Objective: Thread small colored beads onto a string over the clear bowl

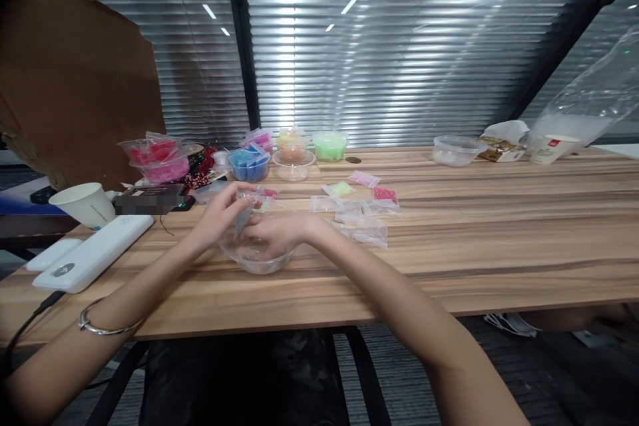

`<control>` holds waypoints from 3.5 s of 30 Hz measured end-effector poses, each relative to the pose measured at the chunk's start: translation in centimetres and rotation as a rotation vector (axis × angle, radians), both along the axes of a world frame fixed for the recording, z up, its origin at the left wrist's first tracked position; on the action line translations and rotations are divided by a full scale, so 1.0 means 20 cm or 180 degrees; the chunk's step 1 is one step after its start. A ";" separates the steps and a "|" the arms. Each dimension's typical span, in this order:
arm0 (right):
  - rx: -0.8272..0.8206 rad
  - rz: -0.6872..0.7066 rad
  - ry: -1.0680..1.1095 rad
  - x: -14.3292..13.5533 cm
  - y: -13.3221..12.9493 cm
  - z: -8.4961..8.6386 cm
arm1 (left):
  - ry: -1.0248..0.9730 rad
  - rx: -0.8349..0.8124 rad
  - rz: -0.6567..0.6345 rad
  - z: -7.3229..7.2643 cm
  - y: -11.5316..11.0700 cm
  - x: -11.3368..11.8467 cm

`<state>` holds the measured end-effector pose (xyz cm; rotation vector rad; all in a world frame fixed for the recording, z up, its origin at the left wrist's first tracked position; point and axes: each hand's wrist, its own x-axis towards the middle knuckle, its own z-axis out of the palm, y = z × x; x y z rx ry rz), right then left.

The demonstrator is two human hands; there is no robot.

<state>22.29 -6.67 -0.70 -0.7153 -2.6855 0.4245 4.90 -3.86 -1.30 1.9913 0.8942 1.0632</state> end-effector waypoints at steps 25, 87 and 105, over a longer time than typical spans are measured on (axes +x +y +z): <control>-0.0709 0.0685 -0.0556 -0.02 -0.01 0.02 | -0.0099 -0.0090 -0.0068 0.04 -0.02 0.03; -0.0731 -0.0998 0.2815 0.00 0.05 -0.01 | 0.0296 -0.0091 -0.0652 0.01 0.05 -0.06; -0.0761 -0.1095 0.2684 0.00 0.07 -0.04 | 0.0278 -0.0165 -0.0670 0.01 0.05 -0.06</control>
